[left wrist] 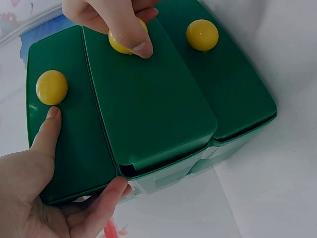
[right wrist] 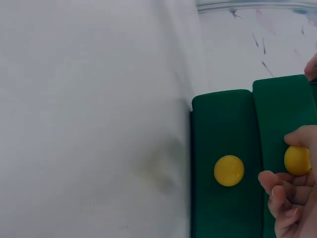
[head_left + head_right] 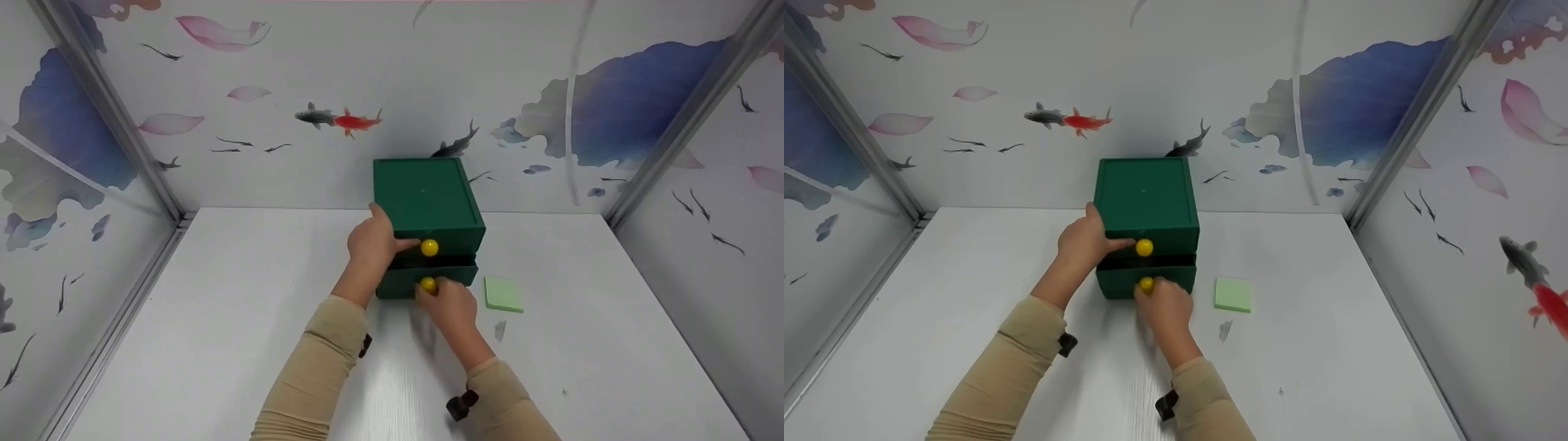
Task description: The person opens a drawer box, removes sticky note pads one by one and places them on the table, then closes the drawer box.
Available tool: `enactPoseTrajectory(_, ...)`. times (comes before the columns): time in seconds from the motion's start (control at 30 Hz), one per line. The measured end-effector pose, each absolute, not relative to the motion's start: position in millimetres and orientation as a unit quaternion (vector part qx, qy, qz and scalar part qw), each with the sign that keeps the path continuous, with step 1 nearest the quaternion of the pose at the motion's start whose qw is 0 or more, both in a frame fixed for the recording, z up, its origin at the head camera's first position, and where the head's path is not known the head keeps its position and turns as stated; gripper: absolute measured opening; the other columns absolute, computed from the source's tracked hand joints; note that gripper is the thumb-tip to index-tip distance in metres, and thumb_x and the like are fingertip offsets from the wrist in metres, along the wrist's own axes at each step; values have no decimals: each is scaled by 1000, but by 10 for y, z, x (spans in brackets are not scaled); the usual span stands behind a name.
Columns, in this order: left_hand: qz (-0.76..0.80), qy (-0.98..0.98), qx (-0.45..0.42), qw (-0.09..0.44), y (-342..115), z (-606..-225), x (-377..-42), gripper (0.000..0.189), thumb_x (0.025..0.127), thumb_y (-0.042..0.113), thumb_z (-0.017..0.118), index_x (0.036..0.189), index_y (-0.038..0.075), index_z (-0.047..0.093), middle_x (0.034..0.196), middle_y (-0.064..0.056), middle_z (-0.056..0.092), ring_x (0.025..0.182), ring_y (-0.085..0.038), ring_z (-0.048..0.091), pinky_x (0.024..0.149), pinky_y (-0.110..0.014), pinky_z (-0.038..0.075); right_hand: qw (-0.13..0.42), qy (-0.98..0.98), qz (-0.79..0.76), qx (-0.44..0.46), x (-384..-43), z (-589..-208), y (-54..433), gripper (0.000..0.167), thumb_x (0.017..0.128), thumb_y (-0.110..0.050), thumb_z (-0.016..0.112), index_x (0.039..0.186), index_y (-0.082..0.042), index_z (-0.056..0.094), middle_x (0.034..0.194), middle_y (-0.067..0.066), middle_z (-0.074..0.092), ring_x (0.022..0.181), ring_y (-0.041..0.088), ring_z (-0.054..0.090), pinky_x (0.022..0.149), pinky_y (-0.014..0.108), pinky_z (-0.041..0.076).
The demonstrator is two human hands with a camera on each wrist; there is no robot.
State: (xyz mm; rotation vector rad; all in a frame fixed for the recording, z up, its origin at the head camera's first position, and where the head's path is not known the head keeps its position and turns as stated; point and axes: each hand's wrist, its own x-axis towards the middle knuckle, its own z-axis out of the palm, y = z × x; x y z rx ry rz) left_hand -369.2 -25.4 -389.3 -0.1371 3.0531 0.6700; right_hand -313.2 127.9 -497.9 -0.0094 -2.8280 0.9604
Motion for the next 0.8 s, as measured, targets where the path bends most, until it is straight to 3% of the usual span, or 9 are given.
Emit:
enactPoseTrajectory(0.33,214,976,-48,12,-255,-3883,-3702,121,73,67,72,154,-1,14,93,-9,67,78,-20,63,74,-34,54,93,-948,304,2,-2941,-4999,1285,30,90,-34,69,76,-8,62,59,0,48,58,19,48,57,32,43)
enactPoseTrajectory(0.63,208,977,-50,22,-246,-3881,-3715,123,72,68,72,155,-1,13,84,-7,65,73,-19,62,72,-33,54,126,-965,229,30,-2879,-4969,1319,38,88,-41,72,77,-7,62,54,0,41,55,19,46,54,31,40)
enactPoseTrajectory(0.8,215,975,-52,24,-241,-3872,-3724,122,72,67,72,155,0,13,93,-10,67,79,-20,63,77,-35,54,203,-956,204,56,-2848,-5003,1345,41,83,-43,77,76,-7,58,54,-1,37,50,17,43,49,29,38)
